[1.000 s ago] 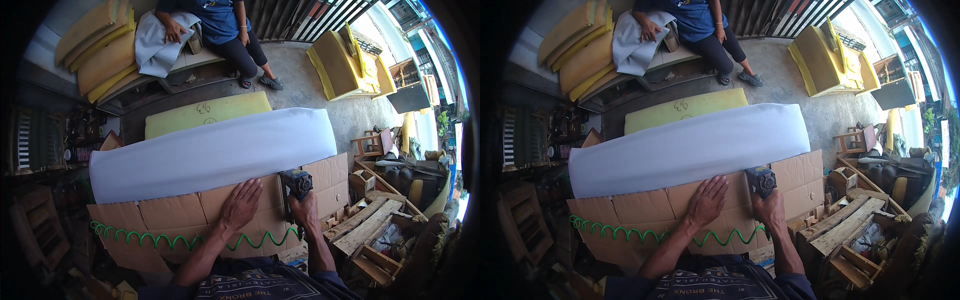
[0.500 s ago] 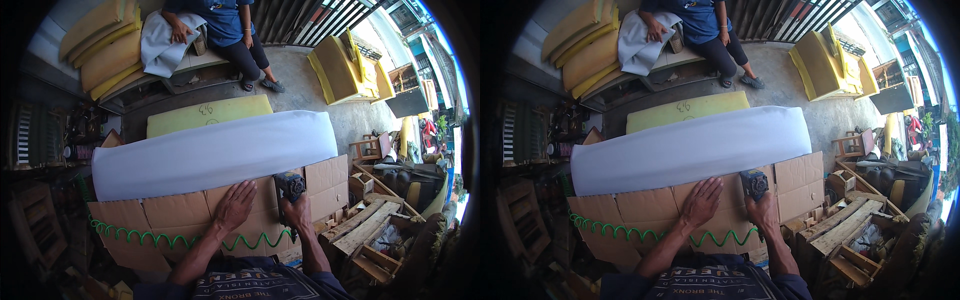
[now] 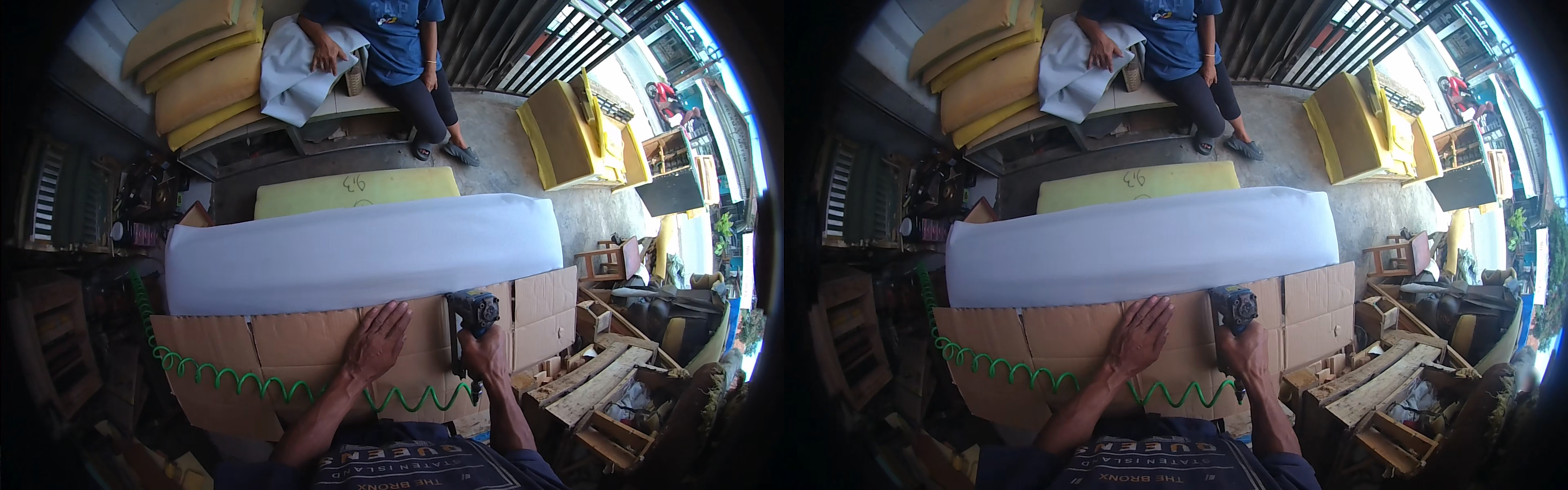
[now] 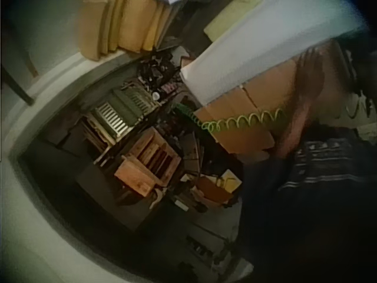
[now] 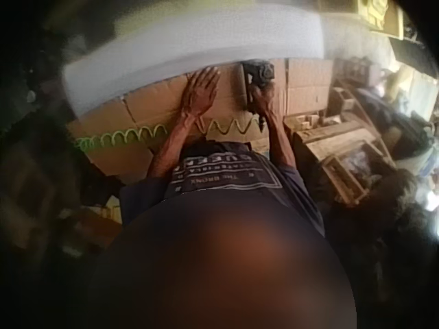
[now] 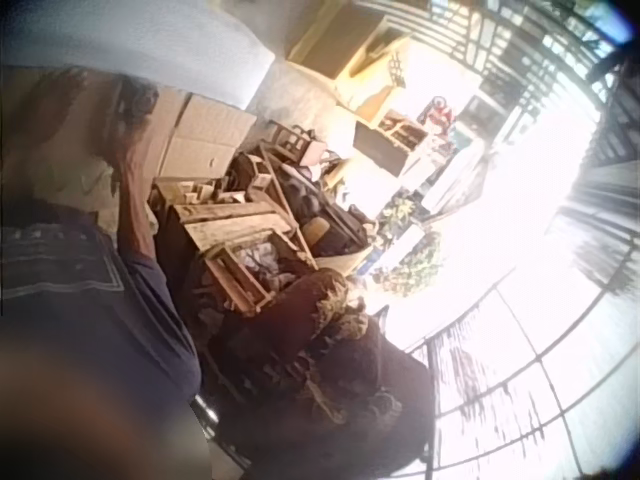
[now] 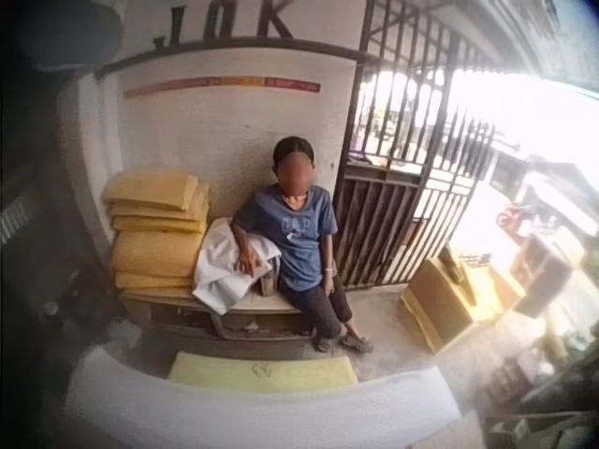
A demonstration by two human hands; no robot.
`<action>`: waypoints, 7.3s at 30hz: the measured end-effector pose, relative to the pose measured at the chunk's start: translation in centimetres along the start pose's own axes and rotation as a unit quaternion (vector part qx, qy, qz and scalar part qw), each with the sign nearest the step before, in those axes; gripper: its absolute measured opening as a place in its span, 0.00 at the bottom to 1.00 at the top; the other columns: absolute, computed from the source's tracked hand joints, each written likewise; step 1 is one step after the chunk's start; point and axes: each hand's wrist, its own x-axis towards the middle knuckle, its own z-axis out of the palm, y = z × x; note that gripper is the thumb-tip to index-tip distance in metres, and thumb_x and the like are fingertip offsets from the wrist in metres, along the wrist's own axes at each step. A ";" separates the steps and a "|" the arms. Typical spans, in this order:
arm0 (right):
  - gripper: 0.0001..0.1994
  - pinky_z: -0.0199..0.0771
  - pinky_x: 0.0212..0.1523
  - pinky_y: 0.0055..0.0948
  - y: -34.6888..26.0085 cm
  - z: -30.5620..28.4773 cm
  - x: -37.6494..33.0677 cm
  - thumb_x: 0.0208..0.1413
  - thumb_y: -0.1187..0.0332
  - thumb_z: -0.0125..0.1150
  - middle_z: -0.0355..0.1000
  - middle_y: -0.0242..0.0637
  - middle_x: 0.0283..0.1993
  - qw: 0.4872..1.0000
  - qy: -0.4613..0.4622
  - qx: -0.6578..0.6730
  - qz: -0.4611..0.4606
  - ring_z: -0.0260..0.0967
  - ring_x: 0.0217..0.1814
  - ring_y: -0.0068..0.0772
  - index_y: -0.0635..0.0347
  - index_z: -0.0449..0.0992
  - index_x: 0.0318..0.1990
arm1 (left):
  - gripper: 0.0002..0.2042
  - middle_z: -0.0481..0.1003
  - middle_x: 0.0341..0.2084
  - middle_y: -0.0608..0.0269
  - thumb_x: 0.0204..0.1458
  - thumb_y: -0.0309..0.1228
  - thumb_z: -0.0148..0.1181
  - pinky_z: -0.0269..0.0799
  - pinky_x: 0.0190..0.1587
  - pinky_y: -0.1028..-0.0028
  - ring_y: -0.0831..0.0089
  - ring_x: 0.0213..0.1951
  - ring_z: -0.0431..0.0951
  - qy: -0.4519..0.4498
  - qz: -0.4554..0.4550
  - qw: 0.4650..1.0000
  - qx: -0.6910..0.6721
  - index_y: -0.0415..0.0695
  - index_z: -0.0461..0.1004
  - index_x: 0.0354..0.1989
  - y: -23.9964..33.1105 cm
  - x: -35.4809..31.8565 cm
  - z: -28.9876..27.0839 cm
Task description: The person assembles a cushioned furniture piece by attaching a white fabric cover to a foam pad and securing it with cardboard backing. They use a pneumatic staple gun to fasten the fabric and cardboard, then trim excess cardboard with a knife. A woman sits nearby observing the process.
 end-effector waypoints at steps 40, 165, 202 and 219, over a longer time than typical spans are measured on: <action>0.13 0.77 0.22 0.38 -5.4 7.3 -4.7 0.55 0.66 0.60 0.75 0.44 0.19 1.000 -0.009 0.008 0.013 0.78 0.21 0.34 0.71 0.80 0.32 | 0.26 0.64 0.73 0.73 0.65 0.40 0.53 0.63 0.65 0.56 0.74 0.74 0.61 -0.030 0.094 0.993 0.064 0.55 0.67 0.72 -8.7 -4.8 -5.3; 0.18 0.79 0.29 0.35 -13.6 20.5 -12.2 0.53 0.69 0.57 0.78 0.41 0.29 0.997 -0.071 0.014 0.032 0.78 0.27 0.30 0.68 0.79 0.50 | 0.25 0.68 0.70 0.62 0.59 0.41 0.57 0.50 0.73 0.41 0.61 0.73 0.62 0.176 -0.147 0.966 0.120 0.52 0.73 0.66 -17.2 -0.9 -12.8; 0.15 0.73 0.25 0.36 -10.7 -0.3 -18.1 0.53 0.63 0.60 0.74 0.39 0.23 0.987 0.051 -0.073 0.130 0.74 0.22 0.31 0.70 0.77 0.37 | 0.21 0.70 0.68 0.65 0.63 0.34 0.54 0.49 0.76 0.49 0.62 0.72 0.64 0.211 -0.140 0.954 0.159 0.49 0.74 0.64 -17.5 -1.2 -11.9; 0.14 0.73 0.22 0.35 8.0 -24.3 -4.2 0.54 0.64 0.60 0.74 0.38 0.19 0.985 0.159 0.061 0.037 0.74 0.17 0.32 0.70 0.78 0.29 | 0.26 0.62 0.73 0.49 0.65 0.40 0.52 0.47 0.77 0.49 0.53 0.75 0.57 -0.006 0.185 0.982 -0.041 0.45 0.67 0.71 18.2 16.5 13.2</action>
